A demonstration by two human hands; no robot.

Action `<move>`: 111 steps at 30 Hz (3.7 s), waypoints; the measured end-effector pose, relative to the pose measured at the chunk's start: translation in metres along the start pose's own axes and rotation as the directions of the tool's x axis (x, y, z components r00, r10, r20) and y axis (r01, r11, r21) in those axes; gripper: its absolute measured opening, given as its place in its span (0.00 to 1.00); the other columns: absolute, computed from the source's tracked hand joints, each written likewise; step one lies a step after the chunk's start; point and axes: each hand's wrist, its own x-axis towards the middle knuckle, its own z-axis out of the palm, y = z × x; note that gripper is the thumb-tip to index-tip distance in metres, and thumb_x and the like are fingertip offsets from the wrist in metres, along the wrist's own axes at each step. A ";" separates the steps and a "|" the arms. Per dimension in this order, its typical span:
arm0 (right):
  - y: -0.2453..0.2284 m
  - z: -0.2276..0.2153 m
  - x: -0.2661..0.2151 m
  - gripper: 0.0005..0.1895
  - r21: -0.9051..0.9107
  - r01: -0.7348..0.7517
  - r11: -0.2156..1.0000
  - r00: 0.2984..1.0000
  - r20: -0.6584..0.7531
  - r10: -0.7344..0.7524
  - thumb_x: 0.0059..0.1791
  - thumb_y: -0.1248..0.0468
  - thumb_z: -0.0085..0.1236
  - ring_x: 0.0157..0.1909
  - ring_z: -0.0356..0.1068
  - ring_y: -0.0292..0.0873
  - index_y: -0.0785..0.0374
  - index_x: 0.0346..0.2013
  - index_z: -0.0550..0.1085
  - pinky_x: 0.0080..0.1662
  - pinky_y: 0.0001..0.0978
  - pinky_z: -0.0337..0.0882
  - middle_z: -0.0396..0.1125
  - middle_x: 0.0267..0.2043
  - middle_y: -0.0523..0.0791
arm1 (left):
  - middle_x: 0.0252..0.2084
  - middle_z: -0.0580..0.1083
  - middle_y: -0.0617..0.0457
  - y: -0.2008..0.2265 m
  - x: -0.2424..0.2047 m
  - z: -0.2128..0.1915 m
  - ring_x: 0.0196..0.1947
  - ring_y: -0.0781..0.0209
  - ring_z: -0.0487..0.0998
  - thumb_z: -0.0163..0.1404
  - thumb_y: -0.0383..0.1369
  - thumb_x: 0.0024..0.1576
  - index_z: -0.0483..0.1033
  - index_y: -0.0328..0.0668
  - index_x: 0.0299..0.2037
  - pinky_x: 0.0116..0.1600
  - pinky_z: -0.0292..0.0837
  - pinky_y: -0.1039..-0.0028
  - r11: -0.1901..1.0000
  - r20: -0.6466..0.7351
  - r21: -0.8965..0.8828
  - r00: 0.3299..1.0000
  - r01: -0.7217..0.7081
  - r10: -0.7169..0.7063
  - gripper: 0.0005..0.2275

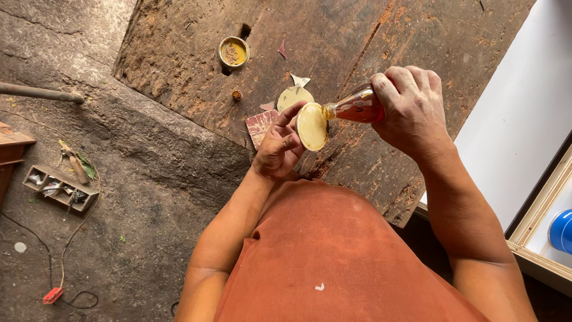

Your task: The person pours liquid from a bottle onto wooden discs and circular pieces of sandpaper, then rubs the wooden discs together by hand.

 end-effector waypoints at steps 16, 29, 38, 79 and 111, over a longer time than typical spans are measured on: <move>-0.007 0.002 -0.005 0.24 0.034 -0.036 0.999 0.999 0.013 0.036 0.47 0.55 0.71 0.59 0.68 0.53 0.60 0.54 0.74 0.60 0.52 0.66 0.69 0.53 0.48 | 0.68 0.70 0.43 -0.003 0.001 0.006 0.67 0.50 0.72 0.66 0.23 0.53 0.62 0.40 0.73 0.72 0.69 0.58 1.000 -0.018 0.000 0.999 0.030 -0.030 0.36; -0.031 0.013 -0.037 0.34 0.428 -0.336 0.839 0.938 0.233 0.257 0.36 0.60 0.71 0.58 0.66 0.57 0.63 0.55 0.71 0.59 0.54 0.66 0.69 0.54 0.52 | 0.67 0.70 0.43 0.011 0.006 0.015 0.66 0.54 0.72 0.64 0.21 0.55 0.63 0.33 0.72 0.69 0.71 0.61 0.942 -0.003 0.336 1.000 0.026 -0.026 0.34; -0.031 0.011 -0.051 0.28 0.368 -0.385 0.846 0.923 0.163 0.349 0.40 0.58 0.71 0.58 0.67 0.55 0.60 0.52 0.71 0.58 0.55 0.66 0.68 0.53 0.50 | 0.66 0.71 0.41 0.009 0.005 0.024 0.64 0.52 0.74 0.64 0.24 0.55 0.62 0.30 0.72 0.66 0.74 0.63 0.889 -0.060 0.442 0.993 0.121 -0.105 0.34; -0.027 0.032 -0.092 0.26 0.579 -0.649 0.494 0.754 0.402 0.519 0.35 0.59 0.66 0.47 0.71 0.58 0.62 0.46 0.73 0.50 0.50 0.71 0.70 0.43 0.53 | 0.65 0.72 0.43 0.026 0.039 0.044 0.63 0.55 0.74 0.64 0.28 0.55 0.62 0.28 0.72 0.66 0.75 0.69 0.735 -0.088 0.612 0.948 0.293 -0.305 0.34; -0.039 0.012 -0.060 0.26 0.504 -0.660 0.557 0.749 0.493 0.442 0.35 0.59 0.67 0.49 0.71 0.51 0.59 0.46 0.73 0.52 0.48 0.71 0.71 0.43 0.49 | 0.63 0.71 0.49 0.053 0.038 0.100 0.62 0.52 0.73 0.63 0.31 0.51 0.73 0.46 0.65 0.65 0.69 0.64 -0.245 0.046 0.964 0.969 -0.107 -0.243 0.28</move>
